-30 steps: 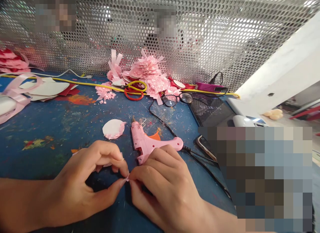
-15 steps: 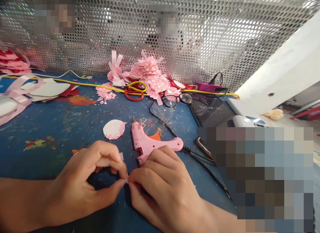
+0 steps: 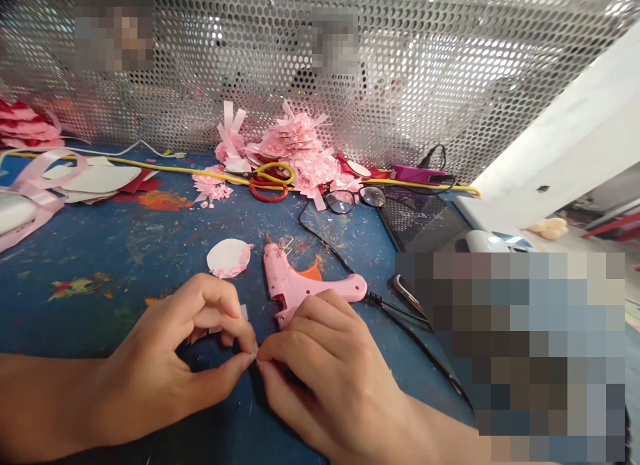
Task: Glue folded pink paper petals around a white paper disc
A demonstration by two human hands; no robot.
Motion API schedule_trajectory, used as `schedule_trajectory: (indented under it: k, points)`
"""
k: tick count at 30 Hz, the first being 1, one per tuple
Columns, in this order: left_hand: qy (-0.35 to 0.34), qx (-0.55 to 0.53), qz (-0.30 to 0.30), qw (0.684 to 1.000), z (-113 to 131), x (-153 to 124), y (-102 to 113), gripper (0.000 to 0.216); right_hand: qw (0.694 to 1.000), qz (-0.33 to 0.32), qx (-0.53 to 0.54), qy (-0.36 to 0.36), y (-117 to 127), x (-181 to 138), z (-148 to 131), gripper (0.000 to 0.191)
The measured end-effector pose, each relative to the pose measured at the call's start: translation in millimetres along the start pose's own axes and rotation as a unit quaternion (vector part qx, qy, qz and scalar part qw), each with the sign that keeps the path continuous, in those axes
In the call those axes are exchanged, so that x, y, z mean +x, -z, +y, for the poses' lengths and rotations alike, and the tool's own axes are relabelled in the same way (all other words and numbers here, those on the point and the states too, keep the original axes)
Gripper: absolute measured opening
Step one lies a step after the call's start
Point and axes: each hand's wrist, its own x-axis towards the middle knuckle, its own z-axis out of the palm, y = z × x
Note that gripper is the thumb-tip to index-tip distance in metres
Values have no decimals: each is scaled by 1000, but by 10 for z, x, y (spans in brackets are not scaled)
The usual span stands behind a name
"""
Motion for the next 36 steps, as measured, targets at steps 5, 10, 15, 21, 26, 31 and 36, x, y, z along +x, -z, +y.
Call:
schedule_trajectory:
  k: [5,10,15,21,26,31,36]
  points:
    - [4,-8,-3,1000,0,-12,3,32,1000,-1,5,0,13,-5,1,14]
    - [0,1,-9,1000,4,-9,8,32,1000,-1,2,1,8,14,-2,12]
    - [-3,-5,-9,1000,2,-15,-2,33,1000,8,-11,3,-4,20,-11,14]
    - [-8,0,-9,1000,11,-31,1,35,999,23,-35,4,0,17,-27,14]
    - [-11,13,-4,1000,6,-24,-6,35,997,27,-70,26,-22,-10,-13,12]
    - [-31,10,1,999,-23,-65,-73,35,995,17,-82,47,-26,-40,-10,12]
    - [-13,9,11,1000,43,69,171,29,996,28,-73,38,31,-14,-19,14]
